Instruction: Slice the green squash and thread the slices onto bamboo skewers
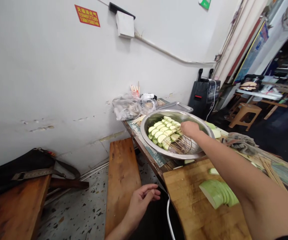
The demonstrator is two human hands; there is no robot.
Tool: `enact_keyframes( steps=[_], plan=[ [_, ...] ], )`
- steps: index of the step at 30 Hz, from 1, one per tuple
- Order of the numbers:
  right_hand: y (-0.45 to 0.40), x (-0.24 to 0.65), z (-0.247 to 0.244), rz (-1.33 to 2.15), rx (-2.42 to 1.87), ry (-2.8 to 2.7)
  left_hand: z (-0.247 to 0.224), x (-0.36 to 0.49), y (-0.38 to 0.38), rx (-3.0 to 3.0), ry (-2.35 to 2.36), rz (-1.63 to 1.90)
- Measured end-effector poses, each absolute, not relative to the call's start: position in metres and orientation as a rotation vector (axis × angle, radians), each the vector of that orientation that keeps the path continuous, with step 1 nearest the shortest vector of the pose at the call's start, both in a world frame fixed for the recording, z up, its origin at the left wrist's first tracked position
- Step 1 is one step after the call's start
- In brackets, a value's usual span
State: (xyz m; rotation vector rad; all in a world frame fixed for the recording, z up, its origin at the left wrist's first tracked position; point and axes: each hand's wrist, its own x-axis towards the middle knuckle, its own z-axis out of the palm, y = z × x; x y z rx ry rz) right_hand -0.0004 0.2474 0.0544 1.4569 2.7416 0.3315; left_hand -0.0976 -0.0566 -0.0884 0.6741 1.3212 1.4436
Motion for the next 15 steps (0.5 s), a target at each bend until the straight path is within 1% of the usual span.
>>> enact_keyframes(
  steps=[4, 9, 12, 15],
  plan=[
    [0.220, 0.039, 0.079, 0.389, 1.552, 2.749, -0.077, -0.096, -0.067, 0.737, 1.360, 1.403],
    [0.176, 0.167, 0.109, 0.437, 1.829, 2.540, -0.063, -0.095, -0.077, 0.853, 1.455, 1.397],
    [0.145, 0.256, 0.106, 0.355, 2.038, 2.284, -0.056, -0.089, -0.078, 0.905, 1.467, 1.399],
    [0.119, 0.323, 0.082, 0.164, 2.133, 2.113, -0.045, -0.081, -0.082, 0.961, 1.464, 1.420]
  ],
)
